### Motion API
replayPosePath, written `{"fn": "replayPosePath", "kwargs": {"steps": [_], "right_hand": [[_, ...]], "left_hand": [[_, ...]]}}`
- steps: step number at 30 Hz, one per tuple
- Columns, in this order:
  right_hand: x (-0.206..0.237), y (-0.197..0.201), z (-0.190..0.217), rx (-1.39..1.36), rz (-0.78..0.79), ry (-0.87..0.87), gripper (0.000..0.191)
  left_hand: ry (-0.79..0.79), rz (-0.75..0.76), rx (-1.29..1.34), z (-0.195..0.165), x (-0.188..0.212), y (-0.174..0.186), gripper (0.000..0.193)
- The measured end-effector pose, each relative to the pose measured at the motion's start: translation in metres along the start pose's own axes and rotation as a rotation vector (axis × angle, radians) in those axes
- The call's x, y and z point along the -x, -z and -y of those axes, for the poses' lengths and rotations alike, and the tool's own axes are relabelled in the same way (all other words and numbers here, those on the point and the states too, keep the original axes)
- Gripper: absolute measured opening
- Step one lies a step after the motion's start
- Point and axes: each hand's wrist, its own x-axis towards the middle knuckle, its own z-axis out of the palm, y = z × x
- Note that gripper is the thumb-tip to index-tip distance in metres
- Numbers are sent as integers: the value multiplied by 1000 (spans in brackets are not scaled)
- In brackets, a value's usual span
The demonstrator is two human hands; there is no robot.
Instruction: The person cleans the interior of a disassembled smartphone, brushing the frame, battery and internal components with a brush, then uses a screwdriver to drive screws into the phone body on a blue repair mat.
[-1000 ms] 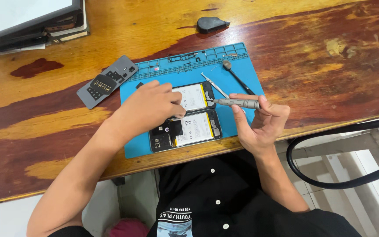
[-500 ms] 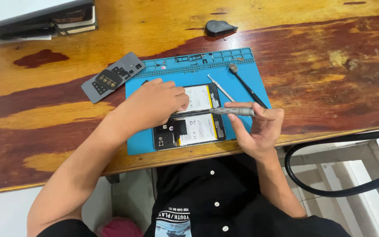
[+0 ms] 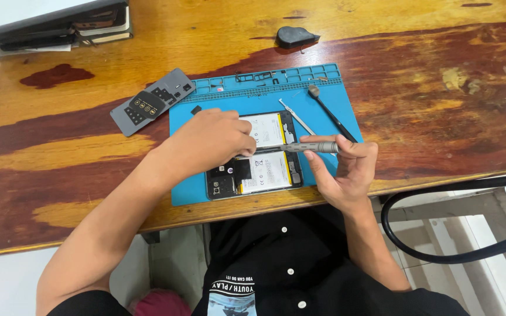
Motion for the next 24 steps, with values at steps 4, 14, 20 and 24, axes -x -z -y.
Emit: {"fn": "replayPosePath", "kwargs": {"steps": [4,14,20,24], "right_hand": [[1,-1,-1,4,-12,-7,52],[1,-3,-1,-7,-3,-5,51],[0,-2,2,-12,11,-21,51],[0,-2,2,-21,-14,-19,51]], "left_hand": [[-20,-23,-62,-4,1,1,17],[-81,-71,-303,-17,-1,-6,5],[-69,-119,-377,-24,0,-14,6],[-74,-109,-393,-25,0,-13,7]]}}
